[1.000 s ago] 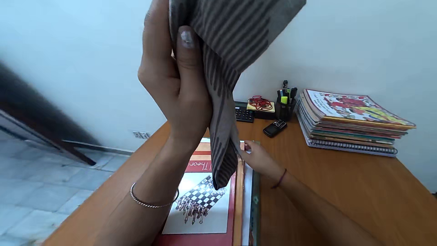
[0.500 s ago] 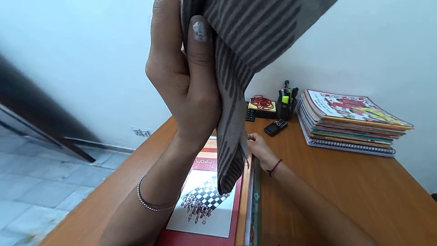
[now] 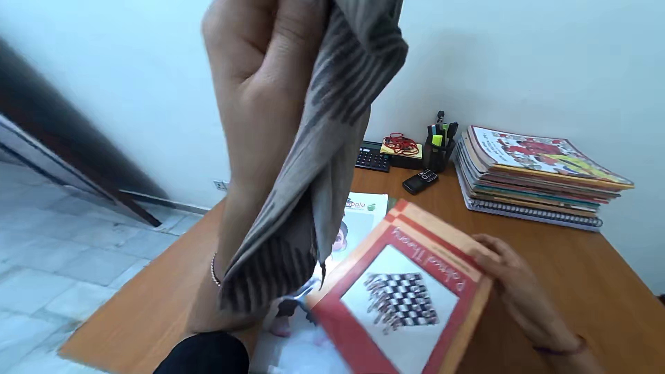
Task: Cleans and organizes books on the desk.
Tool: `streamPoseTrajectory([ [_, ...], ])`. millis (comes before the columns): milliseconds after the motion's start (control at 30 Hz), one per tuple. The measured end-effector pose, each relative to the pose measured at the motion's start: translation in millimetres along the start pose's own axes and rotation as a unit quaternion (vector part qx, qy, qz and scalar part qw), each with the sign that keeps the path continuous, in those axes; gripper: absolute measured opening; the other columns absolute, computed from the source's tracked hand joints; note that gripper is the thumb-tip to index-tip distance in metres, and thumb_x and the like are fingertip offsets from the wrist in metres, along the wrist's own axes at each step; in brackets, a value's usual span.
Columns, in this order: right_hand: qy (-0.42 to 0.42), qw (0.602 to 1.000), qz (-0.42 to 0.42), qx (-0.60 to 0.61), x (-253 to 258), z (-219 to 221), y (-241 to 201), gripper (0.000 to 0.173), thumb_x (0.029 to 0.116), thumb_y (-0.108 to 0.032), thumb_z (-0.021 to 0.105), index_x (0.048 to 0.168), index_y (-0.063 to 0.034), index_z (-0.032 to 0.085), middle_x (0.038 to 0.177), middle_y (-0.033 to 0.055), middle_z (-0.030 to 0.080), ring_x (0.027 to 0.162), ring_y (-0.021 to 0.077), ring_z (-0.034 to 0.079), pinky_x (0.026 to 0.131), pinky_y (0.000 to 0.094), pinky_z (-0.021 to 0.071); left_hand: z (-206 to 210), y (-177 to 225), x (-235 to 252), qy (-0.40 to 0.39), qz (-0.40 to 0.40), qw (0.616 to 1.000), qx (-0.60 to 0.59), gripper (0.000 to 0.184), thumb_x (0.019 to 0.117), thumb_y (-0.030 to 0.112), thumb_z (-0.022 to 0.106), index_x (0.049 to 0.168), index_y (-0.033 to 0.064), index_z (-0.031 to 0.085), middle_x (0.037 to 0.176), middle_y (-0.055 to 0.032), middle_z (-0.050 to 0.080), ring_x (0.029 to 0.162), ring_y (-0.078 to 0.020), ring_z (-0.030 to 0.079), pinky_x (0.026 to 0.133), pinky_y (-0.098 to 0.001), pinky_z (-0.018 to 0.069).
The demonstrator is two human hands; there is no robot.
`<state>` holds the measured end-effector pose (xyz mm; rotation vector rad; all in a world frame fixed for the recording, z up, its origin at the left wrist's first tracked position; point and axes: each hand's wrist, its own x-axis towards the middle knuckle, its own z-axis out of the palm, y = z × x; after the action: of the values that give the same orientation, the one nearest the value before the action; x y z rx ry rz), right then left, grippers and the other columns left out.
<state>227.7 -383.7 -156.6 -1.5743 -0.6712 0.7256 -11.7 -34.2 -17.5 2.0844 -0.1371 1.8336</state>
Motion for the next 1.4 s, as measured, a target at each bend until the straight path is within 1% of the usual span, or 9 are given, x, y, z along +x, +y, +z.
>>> streamPoseTrajectory([
  [100,0.135,0.991,-0.003,0.004,-14,-61,15,0.034,0.0998,-0.007,0.056,0.133,-0.0005,0.055,0.11,0.0088,0.067,0.085,0.0103,0.07,0.072,0.0273,0.0607,55,18,10,-0.032,0.098,0.991,-0.081,0.022,0.109,0.01,0.047,0.121,-0.002,0.061,0.102,0.0007,0.066,0.093,-0.0031,0.066,0.081,-0.0225,0.0582],
  [267,0.307,0.946,0.057,0.093,-51,-101,39,0.035,0.1056,-0.009,0.049,0.139,-0.0009,0.041,0.108,0.0067,0.057,0.079,0.0062,0.066,0.064,0.0232,0.0576,110,144,4,-0.164,-0.085,0.983,0.024,0.034,0.1094,0.013,0.044,0.136,-0.0032,0.058,0.121,-0.0026,0.068,0.104,0.0067,0.062,0.094,-0.0131,0.0508],
  [433,0.313,0.946,0.067,0.051,-77,-105,53,0.046,0.1046,-0.006,0.05,0.146,0.0037,0.033,0.124,0.0171,0.053,0.097,0.0125,0.063,0.08,0.0281,0.0555,171,139,-29,-0.277,-0.102,0.954,0.043,0.036,0.1054,0.013,0.048,0.137,0.0051,0.064,0.112,-0.0125,0.07,0.102,-0.0189,0.066,0.091,-0.0397,0.0536],
  [567,0.226,0.934,-0.036,-0.273,-94,-121,63,0.058,0.0973,-0.017,0.061,0.146,0.0113,0.046,0.153,0.0358,0.04,0.146,0.0472,0.036,0.12,0.0563,0.0296,230,147,-65,-0.391,-0.145,0.908,0.039,0.035,0.1037,0.012,0.053,0.136,0.0113,0.066,0.115,-0.016,0.069,0.099,-0.0332,0.07,0.08,-0.0577,0.0559],
  [633,0.207,0.903,-0.087,-0.365,-95,-127,73,0.059,0.0981,-0.024,0.06,0.146,0.0094,0.049,0.156,0.0394,0.033,0.146,0.0625,0.024,0.119,0.0699,0.0186,258,160,-76,-0.451,-0.173,0.875,0.032,0.036,0.1049,0.012,0.053,0.139,0.013,0.064,0.12,-0.0166,0.068,0.098,-0.0347,0.07,0.079,-0.0576,0.0561],
  [800,0.189,0.877,-0.141,-0.419,-91,-118,94,0.044,0.0975,-0.021,0.061,0.136,0.0,0.065,0.15,0.0351,0.046,0.138,0.056,0.045,0.114,0.0673,0.0335,339,193,-108,-0.557,-0.178,0.811,0.001,0.04,0.1046,0.013,0.052,0.143,0.0178,0.059,0.128,-0.0175,0.063,0.099,-0.0365,0.069,0.077,-0.0565,0.0562],
  [933,0.205,0.875,-0.104,-0.425,-94,-113,88,0.027,0.0886,-0.005,0.064,0.11,0.0091,0.073,0.117,0.0351,0.065,0.114,0.053,0.061,0.101,0.0653,0.0444,387,210,-159,-0.617,-0.135,0.775,-0.019,0.039,0.1064,0.009,0.045,0.143,0.0083,0.057,0.134,-0.0236,0.06,0.114,-0.0437,0.064,0.087,-0.0585,0.0543],
  [1167,0.225,0.874,-0.12,-0.414,-92,-113,92,0.04,0.0944,-0.015,0.061,0.13,0.0017,0.069,0.128,0.0313,0.064,0.119,0.05,0.061,0.103,0.0642,0.0448,377,193,-151,-0.65,-0.171,0.74,0.022,0.041,0.1077,0.011,0.044,0.148,0.0081,0.053,0.14,-0.0221,0.057,0.118,-0.0433,0.062,0.088,-0.0588,0.053],
  [1400,0.199,0.898,-0.095,-0.381,-92,-116,95,0.046,0.099,-0.023,0.059,0.141,-0.0055,0.062,0.158,0.0289,0.039,0.141,0.051,0.044,0.114,0.066,0.0343,313,131,-150,-0.585,-0.192,0.777,0.128,0.036,0.107,0.018,0.051,0.141,0.0131,0.062,0.13,-0.0181,0.064,0.101,-0.0393,0.07,0.079,-0.0581,0.057],
])
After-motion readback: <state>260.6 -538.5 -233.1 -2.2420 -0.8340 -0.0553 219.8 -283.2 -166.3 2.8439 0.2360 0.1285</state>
